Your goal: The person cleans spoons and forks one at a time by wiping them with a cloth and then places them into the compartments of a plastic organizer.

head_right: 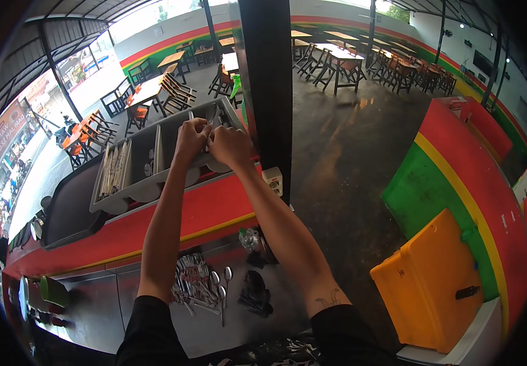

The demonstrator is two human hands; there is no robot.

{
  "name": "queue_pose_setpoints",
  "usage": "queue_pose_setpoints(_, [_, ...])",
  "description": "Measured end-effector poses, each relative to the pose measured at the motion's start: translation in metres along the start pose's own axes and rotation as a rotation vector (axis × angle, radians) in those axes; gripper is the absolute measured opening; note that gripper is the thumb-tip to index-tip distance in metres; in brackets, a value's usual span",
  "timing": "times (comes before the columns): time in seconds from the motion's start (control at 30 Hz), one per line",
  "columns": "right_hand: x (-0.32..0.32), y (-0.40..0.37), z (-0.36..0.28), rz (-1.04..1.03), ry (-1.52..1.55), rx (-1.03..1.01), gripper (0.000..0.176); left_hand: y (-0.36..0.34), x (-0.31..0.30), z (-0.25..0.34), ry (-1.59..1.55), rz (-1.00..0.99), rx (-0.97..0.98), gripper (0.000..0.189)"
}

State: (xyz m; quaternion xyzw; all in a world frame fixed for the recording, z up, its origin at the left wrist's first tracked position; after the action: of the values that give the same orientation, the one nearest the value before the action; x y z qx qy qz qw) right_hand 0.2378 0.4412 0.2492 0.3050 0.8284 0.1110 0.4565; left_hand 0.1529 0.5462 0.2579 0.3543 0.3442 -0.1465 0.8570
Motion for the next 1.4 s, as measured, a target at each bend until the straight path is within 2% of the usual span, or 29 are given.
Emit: queue_pose_setpoints(1.4, [0.002,-0.001,0.003,0.035,-0.030,0.018,0.027,-0.001,-0.004,0.001,-0.033,-0.001,-0.029,0.033])
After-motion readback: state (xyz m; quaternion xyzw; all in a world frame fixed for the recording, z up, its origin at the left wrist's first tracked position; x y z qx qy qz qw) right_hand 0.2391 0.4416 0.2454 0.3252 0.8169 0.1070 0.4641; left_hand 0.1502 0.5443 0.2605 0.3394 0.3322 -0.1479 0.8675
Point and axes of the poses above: each hand's wrist, its own y-axis towards the middle knuckle, its own x-axis out of the palm, z = x × y, the point moved 8 cm from there along y, towards the middle knuckle, and after that the axes turned 9 degrees about y, right-handed, at the moved point
